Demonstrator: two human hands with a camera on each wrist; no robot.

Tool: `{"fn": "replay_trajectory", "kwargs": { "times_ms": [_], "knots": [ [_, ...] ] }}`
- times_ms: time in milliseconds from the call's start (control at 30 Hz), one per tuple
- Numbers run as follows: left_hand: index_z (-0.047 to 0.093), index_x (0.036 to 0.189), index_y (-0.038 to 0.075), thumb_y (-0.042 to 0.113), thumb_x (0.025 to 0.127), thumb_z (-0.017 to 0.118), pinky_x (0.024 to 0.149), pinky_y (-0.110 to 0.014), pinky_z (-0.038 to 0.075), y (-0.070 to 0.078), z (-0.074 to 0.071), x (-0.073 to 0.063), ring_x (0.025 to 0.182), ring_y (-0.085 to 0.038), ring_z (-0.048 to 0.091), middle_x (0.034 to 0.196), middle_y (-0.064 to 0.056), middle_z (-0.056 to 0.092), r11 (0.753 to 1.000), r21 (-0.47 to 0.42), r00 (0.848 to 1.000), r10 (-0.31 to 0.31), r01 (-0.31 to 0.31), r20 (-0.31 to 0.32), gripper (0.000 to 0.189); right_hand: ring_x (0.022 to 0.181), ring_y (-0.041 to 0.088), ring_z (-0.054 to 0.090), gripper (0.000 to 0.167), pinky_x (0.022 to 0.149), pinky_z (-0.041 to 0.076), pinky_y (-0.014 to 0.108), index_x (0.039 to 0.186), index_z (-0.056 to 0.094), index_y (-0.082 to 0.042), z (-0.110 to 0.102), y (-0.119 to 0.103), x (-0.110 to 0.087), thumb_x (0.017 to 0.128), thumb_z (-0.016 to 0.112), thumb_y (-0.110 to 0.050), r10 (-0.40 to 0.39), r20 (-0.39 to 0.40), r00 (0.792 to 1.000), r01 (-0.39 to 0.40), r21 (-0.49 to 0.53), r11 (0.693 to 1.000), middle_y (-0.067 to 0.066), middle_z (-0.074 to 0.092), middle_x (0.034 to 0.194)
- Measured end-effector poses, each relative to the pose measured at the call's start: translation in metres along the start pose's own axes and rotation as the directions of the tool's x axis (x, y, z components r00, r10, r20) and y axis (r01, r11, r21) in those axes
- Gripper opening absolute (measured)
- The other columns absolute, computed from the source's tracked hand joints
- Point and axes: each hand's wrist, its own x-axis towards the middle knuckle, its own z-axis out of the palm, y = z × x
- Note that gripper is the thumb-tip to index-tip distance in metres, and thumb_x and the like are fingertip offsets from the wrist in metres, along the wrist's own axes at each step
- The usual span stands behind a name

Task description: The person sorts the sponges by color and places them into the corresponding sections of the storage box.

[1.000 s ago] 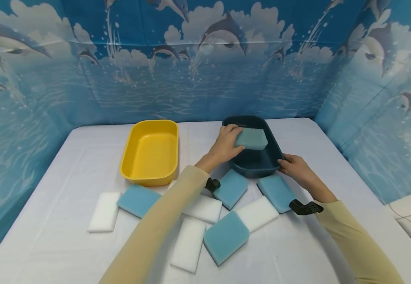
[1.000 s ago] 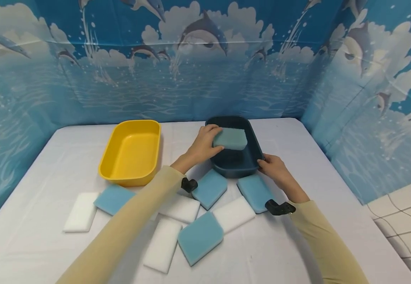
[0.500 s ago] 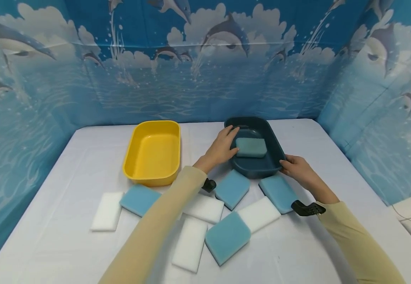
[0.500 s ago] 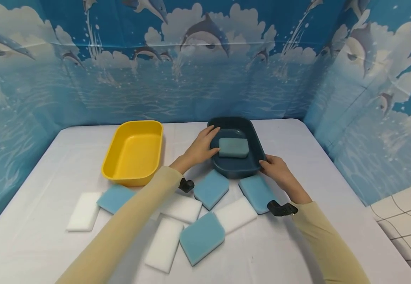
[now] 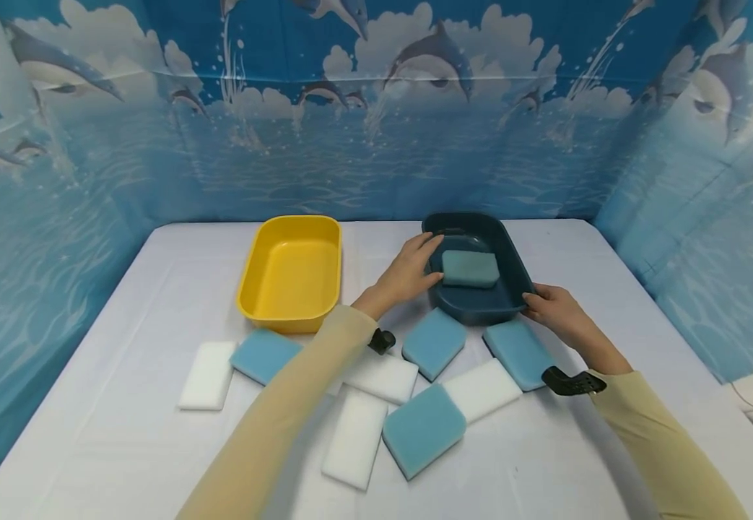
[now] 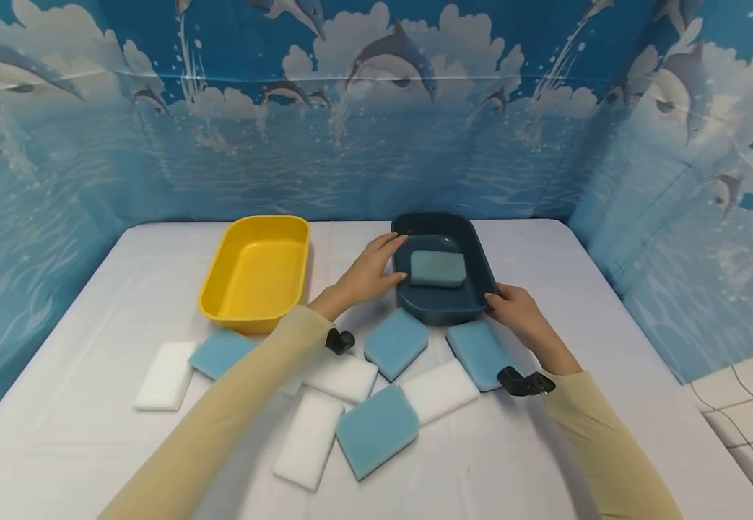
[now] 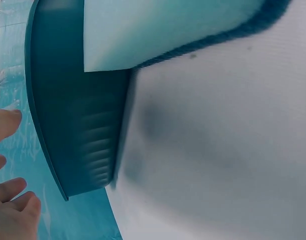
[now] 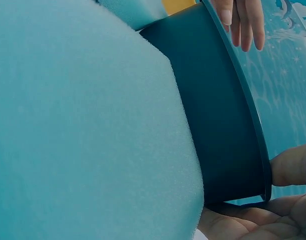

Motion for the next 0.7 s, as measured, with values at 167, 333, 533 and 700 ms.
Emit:
{"fn": "replay_trajectory", "kwargs": {
  "times_ms": [167,333,533,700],
  "knots": [
    [0.024,0.149,0.014,0.029,0.093,0.058,0.116,-0.037,0.031,-0.002,0.0,-0.006,0.145,-0.024,0.022,0.155,-0.013,0.022,1.0,-0.024,1.0,0.007,-0.007,0.009,0.067,0.133,0.043,0.037,0.059,0.103,0.037,0.044,0.144,0.011,0.015,0.0,0.0,0.001,0.102,0.024,-0.024,0.009,-0.005,1.0,-0.009,-0.006,1.0,0.037,0.022,0.147],
    [0.025,0.149,0.012,0.029,0.093,0.057,0.116,-0.037,0.031,-0.004,0.001,-0.012,0.144,-0.025,0.023,0.155,-0.013,0.023,0.999,-0.042,1.0,0.023,-0.022,0.019,0.066,0.133,0.044,0.036,0.06,0.103,0.037,0.044,0.143,0.009,0.016,-0.001,0.0,0.001,0.103,0.024,-0.026,0.009,-0.003,1.0,-0.009,-0.014,1.0,0.038,0.021,0.147],
    [0.026,0.149,0.013,0.03,0.093,0.058,0.115,-0.036,0.031,-0.006,-0.001,-0.017,0.144,-0.024,0.025,0.154,-0.012,0.025,0.999,-0.031,1.0,0.021,-0.02,0.021,0.066,0.134,0.043,0.036,0.06,0.104,0.037,0.044,0.144,0.009,0.015,0.0,0.0,0.0,0.103,0.024,-0.026,0.008,0.006,1.0,-0.008,-0.013,1.0,0.037,0.021,0.147],
    [0.027,0.149,0.014,0.032,0.093,0.057,0.115,-0.035,0.032,-0.007,-0.005,-0.021,0.143,-0.023,0.027,0.154,-0.011,0.027,1.0,-0.017,1.0,0.01,-0.01,0.022,0.066,0.133,0.044,0.036,0.061,0.102,0.037,0.042,0.143,0.009,0.016,-0.001,0.001,0.002,0.103,0.023,-0.027,0.007,0.008,1.0,-0.007,-0.019,1.0,0.038,0.021,0.146]
  ]
}}
